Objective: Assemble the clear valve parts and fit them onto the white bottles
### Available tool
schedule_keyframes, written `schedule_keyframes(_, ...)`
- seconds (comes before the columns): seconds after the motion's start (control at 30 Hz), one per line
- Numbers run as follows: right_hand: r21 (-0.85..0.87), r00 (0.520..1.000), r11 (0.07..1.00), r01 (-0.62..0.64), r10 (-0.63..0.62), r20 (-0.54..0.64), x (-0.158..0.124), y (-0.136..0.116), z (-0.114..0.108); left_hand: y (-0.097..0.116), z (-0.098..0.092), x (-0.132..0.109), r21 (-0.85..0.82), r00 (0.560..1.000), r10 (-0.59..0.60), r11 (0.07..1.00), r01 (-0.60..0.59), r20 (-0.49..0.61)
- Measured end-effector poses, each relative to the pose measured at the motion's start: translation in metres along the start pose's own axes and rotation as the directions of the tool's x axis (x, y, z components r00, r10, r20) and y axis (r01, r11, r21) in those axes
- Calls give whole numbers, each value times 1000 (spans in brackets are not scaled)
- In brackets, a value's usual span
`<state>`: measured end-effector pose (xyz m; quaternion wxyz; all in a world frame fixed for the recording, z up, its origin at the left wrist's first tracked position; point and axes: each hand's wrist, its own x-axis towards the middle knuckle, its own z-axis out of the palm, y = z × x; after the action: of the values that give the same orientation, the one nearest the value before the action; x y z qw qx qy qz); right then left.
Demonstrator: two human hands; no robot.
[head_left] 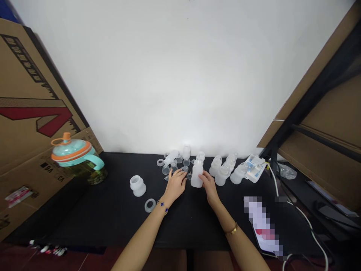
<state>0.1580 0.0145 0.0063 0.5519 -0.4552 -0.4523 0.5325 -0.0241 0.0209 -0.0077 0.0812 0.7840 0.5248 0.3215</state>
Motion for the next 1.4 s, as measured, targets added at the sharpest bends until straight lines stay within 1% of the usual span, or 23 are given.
schedule_keyframes(0.13, 7, 1000, 1000, -3, 3, 5, -1, -2, 1, 2, -1, -1, -25, 998, -25, 999, 24, -59)
schedule_keyframes(0.23, 1, 1000, 1000, -2, 2, 8, -2, -3, 1, 2, -1, -2, -49, 990, -59, 997, 54, -124)
schedule_keyframes(0.33, -13, 1000, 1000, 5, -5, 1, -2, -3, 1, 2, -2, -3, -57, 983, -88, 995, 80, -162)
schedule_keyframes(0.53, -1, 1000, 1000, 15, -15, 1, -1, -1, 2, 4, -6, -2, -19, 979, -114, 994, 112, -168)
schedule_keyframes(0.73, 1, 1000, 1000, 10, -10, 1, -1, 1, 2, 6, -8, -4, 49, 984, -107, 992, 115, -141)
schedule_keyframes(1.03, -2, 1000, 1000, 12, -12, -5, -1, 2, 2, -7, 5, -7, 147, 984, -108, 981, 129, -138)
schedule_keyframes(1.2, -2, 1000, 1000, 9, -9, 2, 0, 3, 2, -11, 9, -8, 156, 984, -97, 980, 120, -147)
schedule_keyframes(1.4, -2, 1000, 1000, 5, -5, 2, -1, 0, 2, -13, 10, -8, 153, 979, -81, 982, 110, -185)
